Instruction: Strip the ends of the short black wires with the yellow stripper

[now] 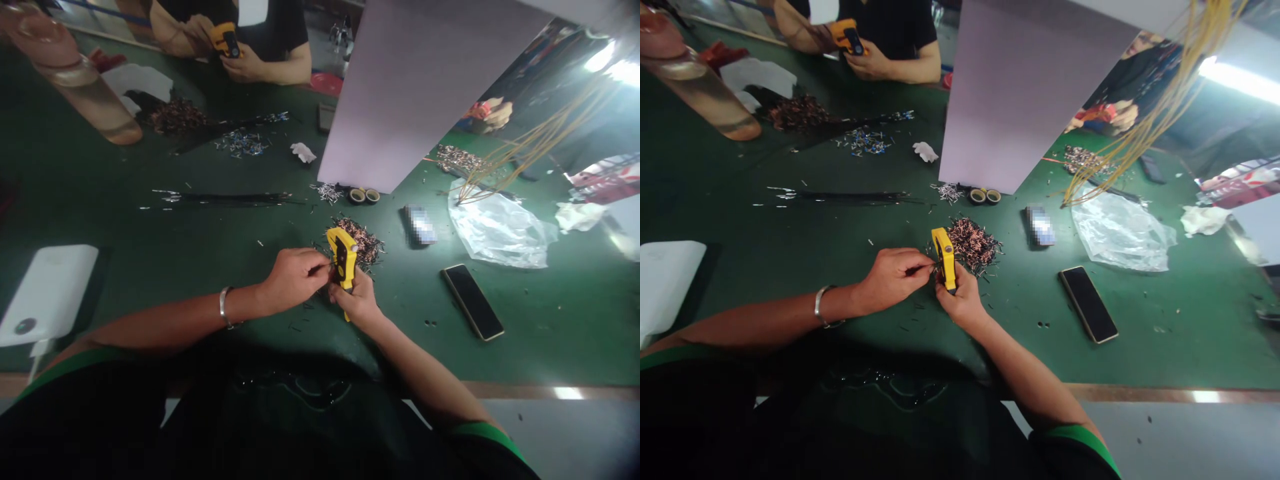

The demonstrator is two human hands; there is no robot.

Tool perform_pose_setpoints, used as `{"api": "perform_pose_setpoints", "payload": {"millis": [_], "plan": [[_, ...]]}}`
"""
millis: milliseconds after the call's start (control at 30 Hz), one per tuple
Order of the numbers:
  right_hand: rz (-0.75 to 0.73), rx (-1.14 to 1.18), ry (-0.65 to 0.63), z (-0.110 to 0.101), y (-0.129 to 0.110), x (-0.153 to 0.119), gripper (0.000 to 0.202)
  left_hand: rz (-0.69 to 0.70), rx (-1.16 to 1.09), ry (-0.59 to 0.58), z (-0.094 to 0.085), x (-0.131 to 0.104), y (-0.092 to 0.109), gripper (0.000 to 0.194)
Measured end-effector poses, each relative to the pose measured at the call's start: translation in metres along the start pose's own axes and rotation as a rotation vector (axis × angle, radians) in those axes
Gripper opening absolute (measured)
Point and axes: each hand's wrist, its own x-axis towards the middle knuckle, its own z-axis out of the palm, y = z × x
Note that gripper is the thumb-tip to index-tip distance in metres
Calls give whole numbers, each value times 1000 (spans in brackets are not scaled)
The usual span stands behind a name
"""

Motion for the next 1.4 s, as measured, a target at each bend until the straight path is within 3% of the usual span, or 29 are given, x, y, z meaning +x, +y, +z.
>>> {"api": "perform_pose_setpoints", "payload": {"millis": [233, 467, 667, 867, 1100, 1233, 1400], "plan": [[-17, -47, -8, -1, -5, 1, 9, 9, -5, -26, -1, 2, -2, 22], [18, -14, -4, 1, 5, 3, 8, -41, -32, -96, -3, 5, -7, 20], [111, 85, 39, 3, 4, 7, 12, -89, -58, -155, -3, 9, -14, 25], [207, 254, 49, 3, 5, 13, 15, -230, -138, -189, -1, 13, -24, 23], [260, 501, -42, -10, 8, 16, 22, -319, -176, -141, -3, 17, -31, 23], [218, 570, -92, -14, 3, 14, 26, -306, -211, -228, -1, 15, -28, 25], [172, 509, -58, -13, 2, 12, 26, -236, -255, -403, 0, 10, -22, 23]]}}
